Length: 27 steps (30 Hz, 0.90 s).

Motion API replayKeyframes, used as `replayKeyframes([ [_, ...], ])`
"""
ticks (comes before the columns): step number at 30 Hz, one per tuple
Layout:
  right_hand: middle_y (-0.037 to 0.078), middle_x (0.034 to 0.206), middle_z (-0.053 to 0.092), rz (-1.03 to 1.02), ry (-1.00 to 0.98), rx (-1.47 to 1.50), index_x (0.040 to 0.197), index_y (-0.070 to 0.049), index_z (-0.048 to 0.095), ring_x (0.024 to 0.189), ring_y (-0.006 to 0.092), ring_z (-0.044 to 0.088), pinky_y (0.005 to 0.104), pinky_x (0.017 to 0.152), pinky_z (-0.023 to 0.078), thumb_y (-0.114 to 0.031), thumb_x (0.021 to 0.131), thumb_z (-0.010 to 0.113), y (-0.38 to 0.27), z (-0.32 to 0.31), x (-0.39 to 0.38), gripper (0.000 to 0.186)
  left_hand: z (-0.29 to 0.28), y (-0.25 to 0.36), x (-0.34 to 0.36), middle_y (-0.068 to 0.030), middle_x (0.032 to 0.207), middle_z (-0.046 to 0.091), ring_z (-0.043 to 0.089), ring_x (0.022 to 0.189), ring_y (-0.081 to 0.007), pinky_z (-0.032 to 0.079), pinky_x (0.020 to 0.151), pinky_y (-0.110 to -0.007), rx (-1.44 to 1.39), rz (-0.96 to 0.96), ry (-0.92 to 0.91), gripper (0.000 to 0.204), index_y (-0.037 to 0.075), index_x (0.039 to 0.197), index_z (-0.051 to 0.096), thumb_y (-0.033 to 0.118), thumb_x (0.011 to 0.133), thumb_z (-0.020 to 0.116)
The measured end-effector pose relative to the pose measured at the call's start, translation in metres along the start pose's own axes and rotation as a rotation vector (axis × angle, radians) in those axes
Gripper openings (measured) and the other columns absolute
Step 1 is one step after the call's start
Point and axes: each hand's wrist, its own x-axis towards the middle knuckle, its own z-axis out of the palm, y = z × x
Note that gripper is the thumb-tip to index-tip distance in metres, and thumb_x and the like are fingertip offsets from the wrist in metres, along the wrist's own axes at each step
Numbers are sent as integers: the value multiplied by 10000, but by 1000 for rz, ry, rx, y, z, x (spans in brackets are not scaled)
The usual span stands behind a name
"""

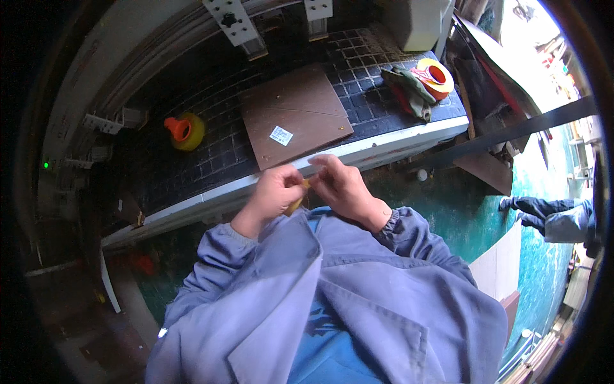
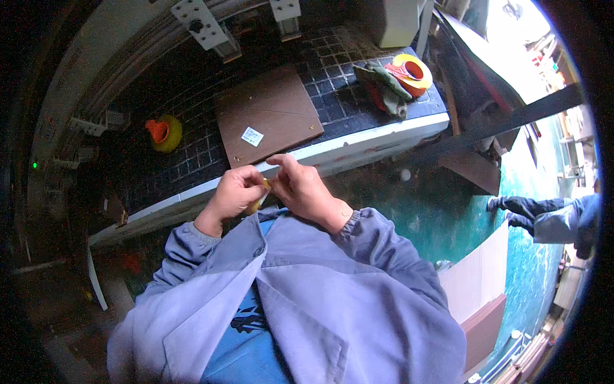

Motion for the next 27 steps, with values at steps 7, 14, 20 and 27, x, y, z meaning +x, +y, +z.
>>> replayKeyframes([
  [7, 200, 1185, 699, 13, 148, -219, 1317, -72, 674, 1027, 376, 729, 460, 901, 590, -169, 927, 796, 50, -11, 22, 420, -54, -52, -7, -80, 794, 740, 712, 718, -173, 550, 655, -327, 335, 54, 595, 66, 51, 983, 728, 48, 918, 730],
  [14, 204, 1540, 513, -7, 157, -1024, 1464, -165, 579, 1411, 411, 510, 527, 1076, 504, -334, 932, 736, 136, -38, 101, 579, -158, -153, -6, -183, 932, 743, 724, 866, -410, 570, 757, -488, 936, -39, 866, 146, 76, 1076, 696, 140, 945, 699],
  [20, 206, 1349, 529, 32, 269, -968, 1405, -16, 560, 1213, 404, 587, 524, 933, 523, -401, 921, 728, 159, -5, 93, 640, -205, -226, -13, -218, 1109, 727, 696, 1056, -444, 566, 895, -502, 937, -272, 931, 160, 57, 1094, 680, 113, 945, 663],
  [27, 165, 1290, 595, 269, -35, -948, 1422, -83, 598, 1199, 350, 584, 527, 996, 464, -418, 931, 700, 143, 29, 74, 602, -165, -184, 16, -306, 1485, 524, 453, 1442, -466, 396, 1193, -550, 1193, -148, 1010, 688, 41, 1514, 454, 172, 904, 743],
])
